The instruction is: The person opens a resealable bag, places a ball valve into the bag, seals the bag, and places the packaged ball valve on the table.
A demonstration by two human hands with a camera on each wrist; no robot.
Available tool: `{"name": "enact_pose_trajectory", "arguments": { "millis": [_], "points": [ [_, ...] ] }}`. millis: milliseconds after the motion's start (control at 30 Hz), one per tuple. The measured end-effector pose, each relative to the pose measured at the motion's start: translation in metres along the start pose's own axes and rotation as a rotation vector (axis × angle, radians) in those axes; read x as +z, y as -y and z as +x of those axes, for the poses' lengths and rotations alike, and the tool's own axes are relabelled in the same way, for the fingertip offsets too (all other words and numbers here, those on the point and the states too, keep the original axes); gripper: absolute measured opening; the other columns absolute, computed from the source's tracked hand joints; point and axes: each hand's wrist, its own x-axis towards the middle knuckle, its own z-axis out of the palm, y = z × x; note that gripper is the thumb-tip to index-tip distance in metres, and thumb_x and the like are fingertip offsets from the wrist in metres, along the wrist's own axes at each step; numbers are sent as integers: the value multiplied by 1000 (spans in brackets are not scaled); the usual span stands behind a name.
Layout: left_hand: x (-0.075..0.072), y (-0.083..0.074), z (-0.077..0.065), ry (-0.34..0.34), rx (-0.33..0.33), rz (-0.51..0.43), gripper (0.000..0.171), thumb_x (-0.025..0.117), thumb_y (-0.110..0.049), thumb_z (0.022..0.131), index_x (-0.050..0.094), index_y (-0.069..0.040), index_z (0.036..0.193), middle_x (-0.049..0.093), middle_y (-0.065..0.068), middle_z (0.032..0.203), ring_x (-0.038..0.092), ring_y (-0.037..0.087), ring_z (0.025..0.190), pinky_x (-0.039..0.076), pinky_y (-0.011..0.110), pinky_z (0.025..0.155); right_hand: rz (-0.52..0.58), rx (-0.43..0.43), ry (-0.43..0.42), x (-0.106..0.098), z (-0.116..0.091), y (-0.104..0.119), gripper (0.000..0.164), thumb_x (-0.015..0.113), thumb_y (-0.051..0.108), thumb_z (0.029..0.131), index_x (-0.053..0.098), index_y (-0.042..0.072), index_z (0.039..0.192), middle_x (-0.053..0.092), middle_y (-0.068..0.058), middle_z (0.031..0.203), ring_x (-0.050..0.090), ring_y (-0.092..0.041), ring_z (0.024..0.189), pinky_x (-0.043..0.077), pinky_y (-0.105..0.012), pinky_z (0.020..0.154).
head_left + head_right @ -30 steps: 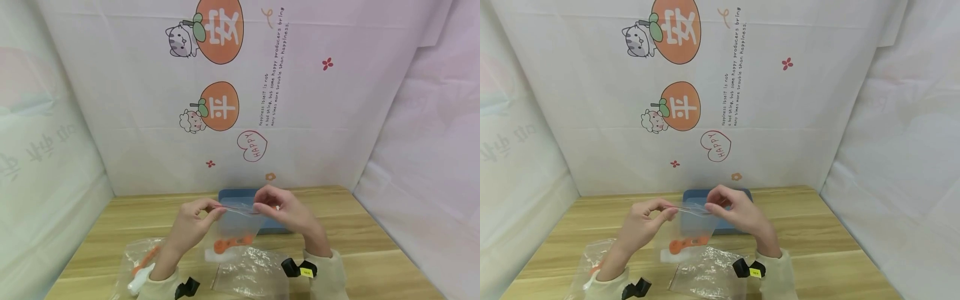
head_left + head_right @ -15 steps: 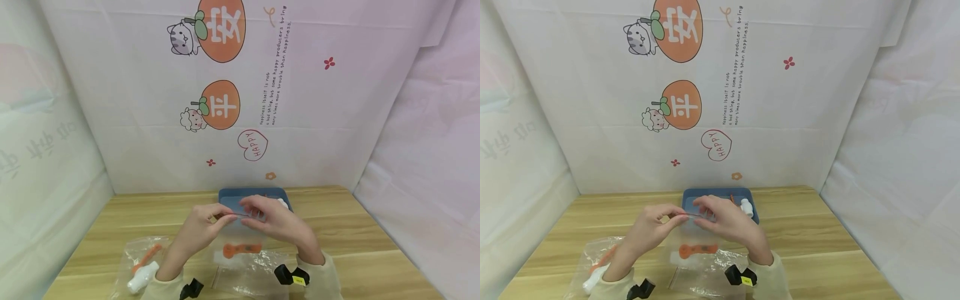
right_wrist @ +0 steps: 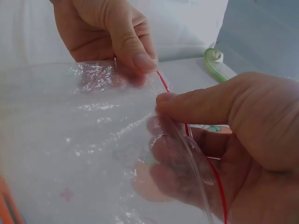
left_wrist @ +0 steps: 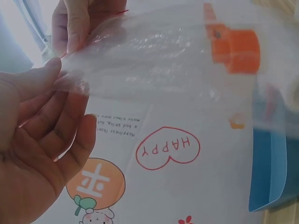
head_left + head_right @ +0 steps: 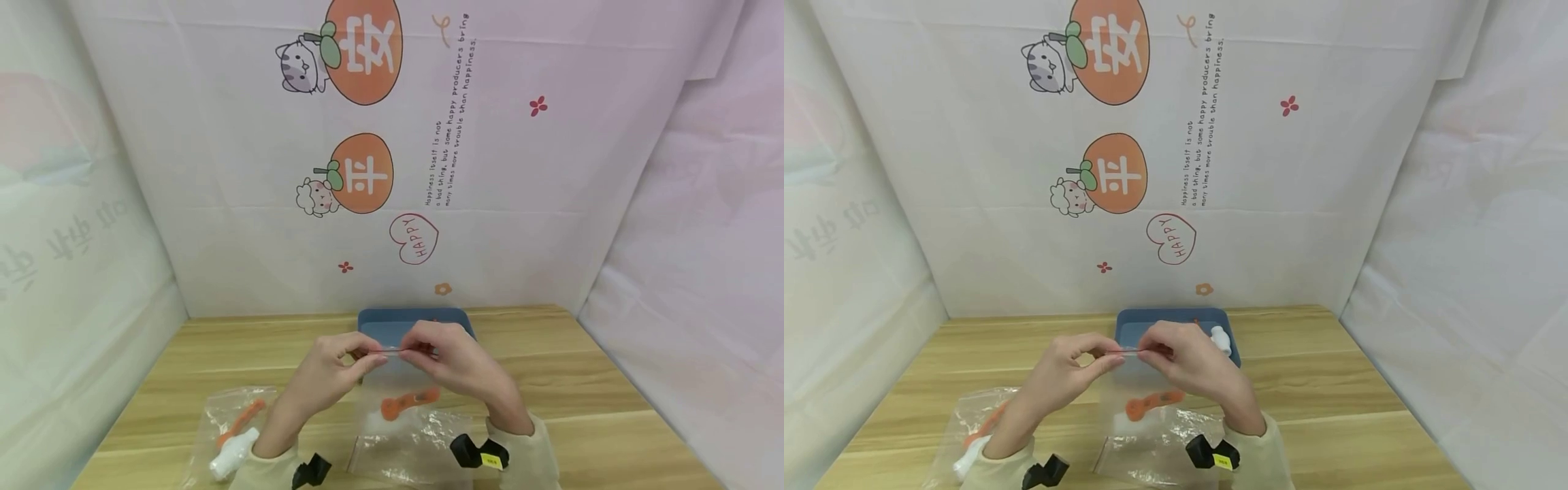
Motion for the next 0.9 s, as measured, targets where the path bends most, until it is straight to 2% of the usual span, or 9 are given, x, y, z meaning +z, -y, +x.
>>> {"name": "enact_pose_trajectory", "arguments": {
  "millis": [100,233,467,667,900],
  "points": [
    [-3,0,-1,12,-20,-13,6,68,-20,93,73,-17,95,72,-6,85,62,3,71,51,21,60,5,-14,-18,-1,-1,0,12,73,1,86,67,12,86,64,5,77,52,0,68,48,-16,60],
    [-6,0,-2,12,-32,2,6,67,-18,93,73,-17,96,71,-6,84,60,2,71,50,21,59,13,15,-10,-2,-1,0,12,73,2,86,67,13,86,63,5,77,52,0,68,48,-17,60],
    [-4,-2,-1,-33,-24,33,5,67,-17,94,71,-18,93,69,-5,80,57,0,69,49,21,59,1,66,20,-3,-1,2,10,71,4,88,66,13,87,64,6,79,53,0,68,50,-18,61],
    [-4,-5,-1,-66,0,74,3,68,-15,93,71,-15,92,68,-6,81,56,0,70,50,21,62,18,81,13,0,0,2,9,71,7,89,66,15,88,64,7,80,54,1,69,51,-18,62],
    [-2,-8,0,-83,45,111,5,68,-11,92,69,-17,92,67,-6,81,54,0,69,48,20,61,29,46,-10,4,2,2,5,68,15,93,66,16,88,61,10,78,50,2,67,48,-17,59]
  ]
}}
